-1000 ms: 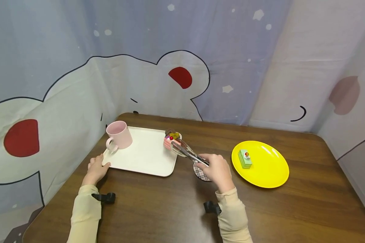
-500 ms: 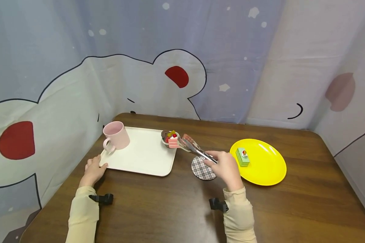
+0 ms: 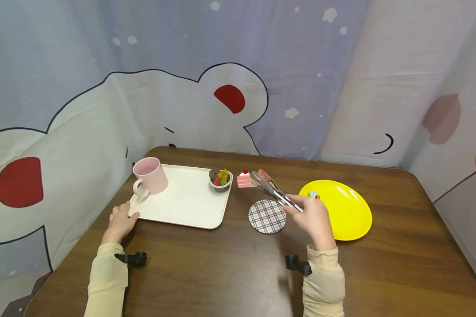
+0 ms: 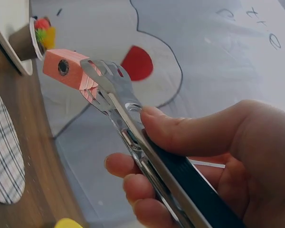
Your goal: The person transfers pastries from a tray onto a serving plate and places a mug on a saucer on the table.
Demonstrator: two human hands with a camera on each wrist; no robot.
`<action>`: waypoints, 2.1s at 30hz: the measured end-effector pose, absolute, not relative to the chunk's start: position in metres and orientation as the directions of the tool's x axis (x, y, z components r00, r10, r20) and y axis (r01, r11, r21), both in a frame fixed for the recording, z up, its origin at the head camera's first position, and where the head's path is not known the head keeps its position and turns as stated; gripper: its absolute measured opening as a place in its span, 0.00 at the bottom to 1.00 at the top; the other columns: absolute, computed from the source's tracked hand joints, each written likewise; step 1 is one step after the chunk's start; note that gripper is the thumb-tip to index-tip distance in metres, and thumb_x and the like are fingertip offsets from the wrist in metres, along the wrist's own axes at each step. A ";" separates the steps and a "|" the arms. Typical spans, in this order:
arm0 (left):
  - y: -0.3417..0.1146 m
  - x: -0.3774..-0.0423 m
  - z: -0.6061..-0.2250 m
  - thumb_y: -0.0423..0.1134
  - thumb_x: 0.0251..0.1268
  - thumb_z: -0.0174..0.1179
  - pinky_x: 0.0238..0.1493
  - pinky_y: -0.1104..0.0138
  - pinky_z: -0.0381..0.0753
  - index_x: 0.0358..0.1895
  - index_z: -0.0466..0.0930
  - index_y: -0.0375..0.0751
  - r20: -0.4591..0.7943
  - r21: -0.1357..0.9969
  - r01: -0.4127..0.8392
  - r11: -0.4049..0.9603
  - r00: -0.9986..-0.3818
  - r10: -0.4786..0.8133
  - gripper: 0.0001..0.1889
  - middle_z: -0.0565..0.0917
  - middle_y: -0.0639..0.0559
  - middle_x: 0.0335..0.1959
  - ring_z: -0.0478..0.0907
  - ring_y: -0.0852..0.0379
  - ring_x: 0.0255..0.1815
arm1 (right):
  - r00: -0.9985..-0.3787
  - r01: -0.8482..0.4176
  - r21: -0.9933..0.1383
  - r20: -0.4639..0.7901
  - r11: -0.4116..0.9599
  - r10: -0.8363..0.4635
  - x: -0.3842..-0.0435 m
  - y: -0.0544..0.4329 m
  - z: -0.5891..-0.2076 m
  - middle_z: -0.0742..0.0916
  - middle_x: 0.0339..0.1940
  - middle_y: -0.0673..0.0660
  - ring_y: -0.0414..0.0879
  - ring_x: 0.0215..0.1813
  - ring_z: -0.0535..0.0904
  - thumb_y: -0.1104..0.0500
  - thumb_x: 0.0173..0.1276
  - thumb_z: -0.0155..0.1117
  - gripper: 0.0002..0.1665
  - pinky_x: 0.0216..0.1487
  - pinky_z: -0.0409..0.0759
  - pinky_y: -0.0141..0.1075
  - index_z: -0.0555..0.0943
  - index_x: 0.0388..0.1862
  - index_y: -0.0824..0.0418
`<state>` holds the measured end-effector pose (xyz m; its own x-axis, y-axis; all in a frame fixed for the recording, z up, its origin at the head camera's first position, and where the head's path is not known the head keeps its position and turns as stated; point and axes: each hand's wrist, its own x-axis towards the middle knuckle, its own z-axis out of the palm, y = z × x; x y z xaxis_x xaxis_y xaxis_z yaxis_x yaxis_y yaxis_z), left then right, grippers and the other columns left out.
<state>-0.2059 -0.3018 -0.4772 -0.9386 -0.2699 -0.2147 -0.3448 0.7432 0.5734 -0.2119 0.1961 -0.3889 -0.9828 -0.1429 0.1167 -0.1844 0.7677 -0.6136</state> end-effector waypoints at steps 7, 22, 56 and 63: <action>-0.302 -0.205 -0.476 0.39 0.74 0.42 0.69 0.36 0.49 0.73 0.39 0.21 -0.219 0.577 -0.340 0.742 -0.940 -0.260 0.35 0.44 0.19 0.70 0.43 0.24 0.70 | -0.992 -0.125 -0.629 0.094 0.767 -0.084 -0.208 0.219 -0.389 0.86 0.17 0.57 0.41 0.17 0.78 0.57 0.63 0.68 0.26 0.23 0.68 0.31 0.79 0.58 0.68; -0.303 -0.204 -0.480 0.39 0.74 0.42 0.69 0.36 0.49 0.73 0.39 0.21 -0.220 0.571 -0.342 0.747 -0.940 -0.262 0.35 0.45 0.19 0.69 0.43 0.23 0.69 | -0.997 -0.020 -0.577 0.077 0.817 0.030 -0.195 0.276 -0.389 0.87 0.19 0.57 0.40 0.19 0.80 0.53 0.67 0.64 0.28 0.21 0.71 0.32 0.77 0.60 0.70; -0.303 -0.205 -0.482 0.39 0.74 0.40 0.68 0.35 0.49 0.73 0.37 0.21 -0.227 0.561 -0.332 0.758 -0.943 -0.244 0.35 0.44 0.18 0.69 0.42 0.22 0.69 | -0.966 0.138 -0.435 0.138 0.890 0.217 -0.185 0.327 -0.419 0.81 0.50 0.77 0.74 0.42 0.78 0.49 0.67 0.62 0.29 0.27 0.70 0.44 0.78 0.58 0.69; -0.304 -0.207 -0.481 0.39 0.74 0.41 0.68 0.35 0.49 0.73 0.38 0.21 -0.225 0.560 -0.335 0.758 -0.942 -0.251 0.35 0.44 0.18 0.69 0.42 0.22 0.69 | -0.979 0.156 -0.411 0.055 0.898 0.195 -0.183 0.334 -0.415 0.89 0.30 0.65 0.59 0.30 0.80 0.47 0.67 0.61 0.32 0.23 0.68 0.38 0.76 0.59 0.70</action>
